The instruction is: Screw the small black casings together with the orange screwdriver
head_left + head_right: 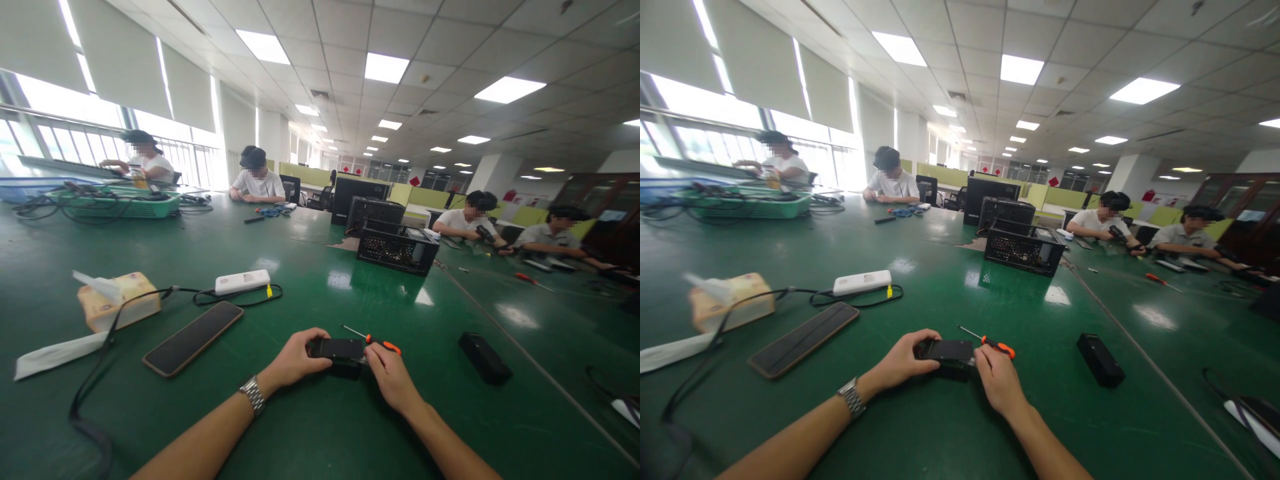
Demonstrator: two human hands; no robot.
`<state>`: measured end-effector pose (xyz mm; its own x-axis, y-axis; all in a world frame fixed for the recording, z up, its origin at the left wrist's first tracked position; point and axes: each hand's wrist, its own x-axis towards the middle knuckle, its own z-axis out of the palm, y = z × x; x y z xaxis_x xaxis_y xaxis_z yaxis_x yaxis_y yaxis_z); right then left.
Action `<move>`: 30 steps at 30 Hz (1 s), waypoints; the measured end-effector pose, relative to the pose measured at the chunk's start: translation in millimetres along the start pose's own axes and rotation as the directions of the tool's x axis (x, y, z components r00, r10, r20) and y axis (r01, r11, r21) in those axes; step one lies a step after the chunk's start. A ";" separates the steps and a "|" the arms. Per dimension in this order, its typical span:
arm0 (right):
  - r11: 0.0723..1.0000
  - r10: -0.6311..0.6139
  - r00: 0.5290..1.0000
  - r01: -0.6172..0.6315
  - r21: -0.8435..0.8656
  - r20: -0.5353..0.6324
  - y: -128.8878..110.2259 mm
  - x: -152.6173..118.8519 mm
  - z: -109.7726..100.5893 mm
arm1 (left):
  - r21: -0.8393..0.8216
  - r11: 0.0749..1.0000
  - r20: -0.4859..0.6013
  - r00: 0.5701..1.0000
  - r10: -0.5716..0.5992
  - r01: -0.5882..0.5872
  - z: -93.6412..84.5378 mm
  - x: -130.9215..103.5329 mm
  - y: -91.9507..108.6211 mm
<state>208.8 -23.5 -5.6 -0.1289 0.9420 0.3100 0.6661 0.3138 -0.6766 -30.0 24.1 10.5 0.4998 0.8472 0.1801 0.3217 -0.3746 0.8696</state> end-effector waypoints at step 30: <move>0.998 0.040 0.991 -0.033 0.058 -0.127 19.9 5.1 -17.0 | -0.311 0.951 -0.020 1.000 -0.003 -0.003 -1.4 2.3 -8.4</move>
<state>233.8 -14.5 -6.1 -0.0080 0.9311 0.3646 0.6265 0.2889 -0.7239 -32.7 29.7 4.2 0.4827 0.8557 0.1863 0.0546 -0.2417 0.9688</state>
